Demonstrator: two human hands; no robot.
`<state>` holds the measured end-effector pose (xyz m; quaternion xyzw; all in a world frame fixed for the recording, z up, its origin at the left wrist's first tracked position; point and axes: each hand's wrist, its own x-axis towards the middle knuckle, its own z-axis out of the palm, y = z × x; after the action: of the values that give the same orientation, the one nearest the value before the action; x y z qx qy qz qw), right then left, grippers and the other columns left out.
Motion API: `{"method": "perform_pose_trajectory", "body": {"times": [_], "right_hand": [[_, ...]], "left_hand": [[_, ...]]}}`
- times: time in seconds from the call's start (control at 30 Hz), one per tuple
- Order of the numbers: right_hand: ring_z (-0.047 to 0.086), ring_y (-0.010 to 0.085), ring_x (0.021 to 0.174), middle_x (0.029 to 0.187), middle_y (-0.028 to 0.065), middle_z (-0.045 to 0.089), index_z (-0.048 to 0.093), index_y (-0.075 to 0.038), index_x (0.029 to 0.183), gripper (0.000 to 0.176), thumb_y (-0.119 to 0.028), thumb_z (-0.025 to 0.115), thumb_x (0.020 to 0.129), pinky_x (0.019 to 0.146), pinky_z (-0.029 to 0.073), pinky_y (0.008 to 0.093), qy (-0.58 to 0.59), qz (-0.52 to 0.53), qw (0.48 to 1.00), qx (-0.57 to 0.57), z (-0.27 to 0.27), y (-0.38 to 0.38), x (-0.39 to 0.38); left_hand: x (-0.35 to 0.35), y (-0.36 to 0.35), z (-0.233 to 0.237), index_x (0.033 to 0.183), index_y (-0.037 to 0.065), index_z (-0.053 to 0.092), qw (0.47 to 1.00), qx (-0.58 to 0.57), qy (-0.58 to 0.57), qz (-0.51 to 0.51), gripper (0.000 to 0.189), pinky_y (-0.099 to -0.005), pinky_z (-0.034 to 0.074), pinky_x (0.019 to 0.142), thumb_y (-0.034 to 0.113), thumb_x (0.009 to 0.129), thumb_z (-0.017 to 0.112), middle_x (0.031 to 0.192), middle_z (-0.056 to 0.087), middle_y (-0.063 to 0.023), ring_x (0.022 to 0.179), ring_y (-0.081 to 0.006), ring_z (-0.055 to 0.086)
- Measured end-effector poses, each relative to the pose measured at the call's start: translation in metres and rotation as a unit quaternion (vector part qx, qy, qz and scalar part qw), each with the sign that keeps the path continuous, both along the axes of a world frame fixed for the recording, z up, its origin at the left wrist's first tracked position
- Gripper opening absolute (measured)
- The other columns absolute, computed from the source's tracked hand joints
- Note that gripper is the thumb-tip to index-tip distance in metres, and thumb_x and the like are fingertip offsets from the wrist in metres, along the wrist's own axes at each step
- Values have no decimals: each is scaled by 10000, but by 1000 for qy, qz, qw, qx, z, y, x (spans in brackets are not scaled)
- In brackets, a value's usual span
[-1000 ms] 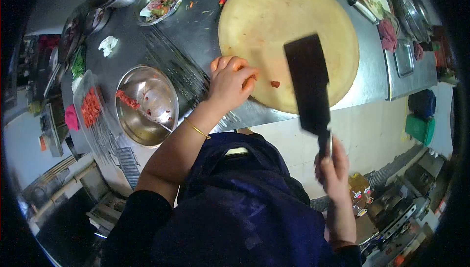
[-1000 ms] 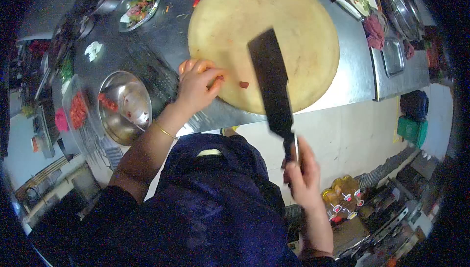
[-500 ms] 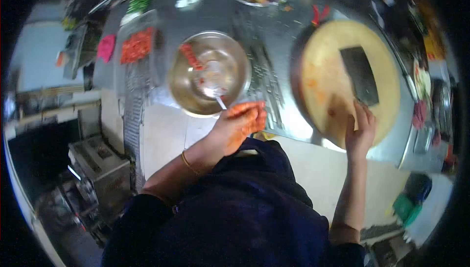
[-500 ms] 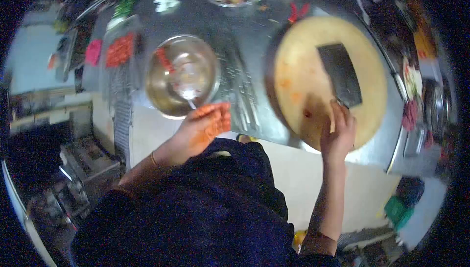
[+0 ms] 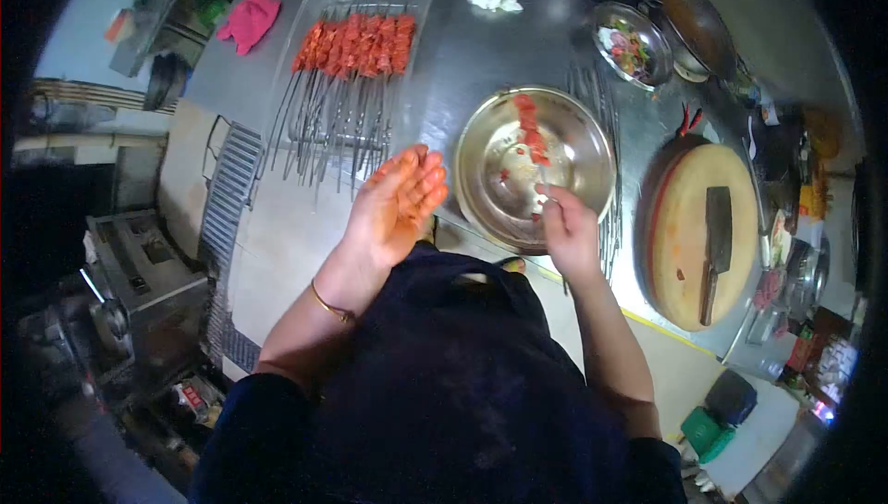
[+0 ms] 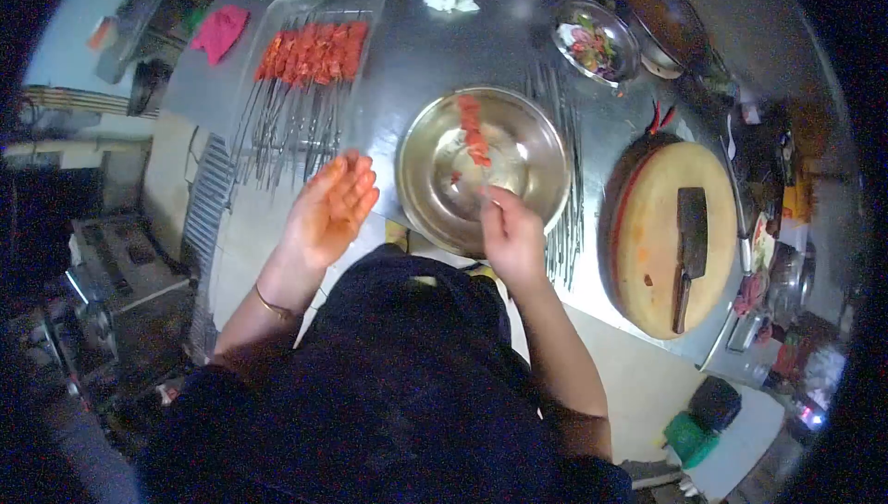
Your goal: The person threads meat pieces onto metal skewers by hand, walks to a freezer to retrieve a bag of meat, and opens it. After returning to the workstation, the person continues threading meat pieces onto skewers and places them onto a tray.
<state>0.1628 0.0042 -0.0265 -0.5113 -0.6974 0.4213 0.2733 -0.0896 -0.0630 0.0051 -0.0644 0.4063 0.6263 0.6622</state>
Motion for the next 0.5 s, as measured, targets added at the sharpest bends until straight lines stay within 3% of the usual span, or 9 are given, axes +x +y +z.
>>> {"method": "perform_pose_trajectory", "body": {"times": [0.03,0.1,0.2,0.37,0.5], "right_hand": [[527,94,561,637,62,595,665,-34,1082,217,-76,528,919,543,434,266,19,-13,999,-40,16,-8,-5],[495,63,591,644,18,559,663,-30,1095,221,-69,530,923,553,415,231,7,-1,999,-34,32,-27,-13],[525,98,568,665,48,603,662,-35,1108,240,-16,556,893,569,449,250,18,52,986,-160,91,-56,-51],[552,141,528,695,100,629,663,-24,1096,258,-1,583,851,554,467,271,-19,98,994,-37,100,-73,-99],[588,162,546,683,119,620,664,-29,1094,268,3,584,841,565,476,271,-52,89,994,-42,103,-72,-114]], "left_hand": [[-15,6,-1,1067,122,618,1000,12,-9,4,194,-345,503,901,258,930,606,1065,674,-29,977,-169,635],[-46,17,-6,1058,125,629,998,37,-50,6,175,-354,491,921,231,919,619,1070,676,-30,1014,-169,627],[-83,37,-9,1059,122,634,989,67,-129,11,177,-355,489,927,230,921,613,1080,676,-32,1018,-181,633],[-112,55,14,1079,113,617,988,67,-136,15,196,-354,494,921,240,931,596,1098,667,-53,1046,-185,620],[-120,59,13,1095,109,603,991,60,-117,13,207,-350,499,919,240,935,591,1100,661,-44,1032,-183,624]]}}
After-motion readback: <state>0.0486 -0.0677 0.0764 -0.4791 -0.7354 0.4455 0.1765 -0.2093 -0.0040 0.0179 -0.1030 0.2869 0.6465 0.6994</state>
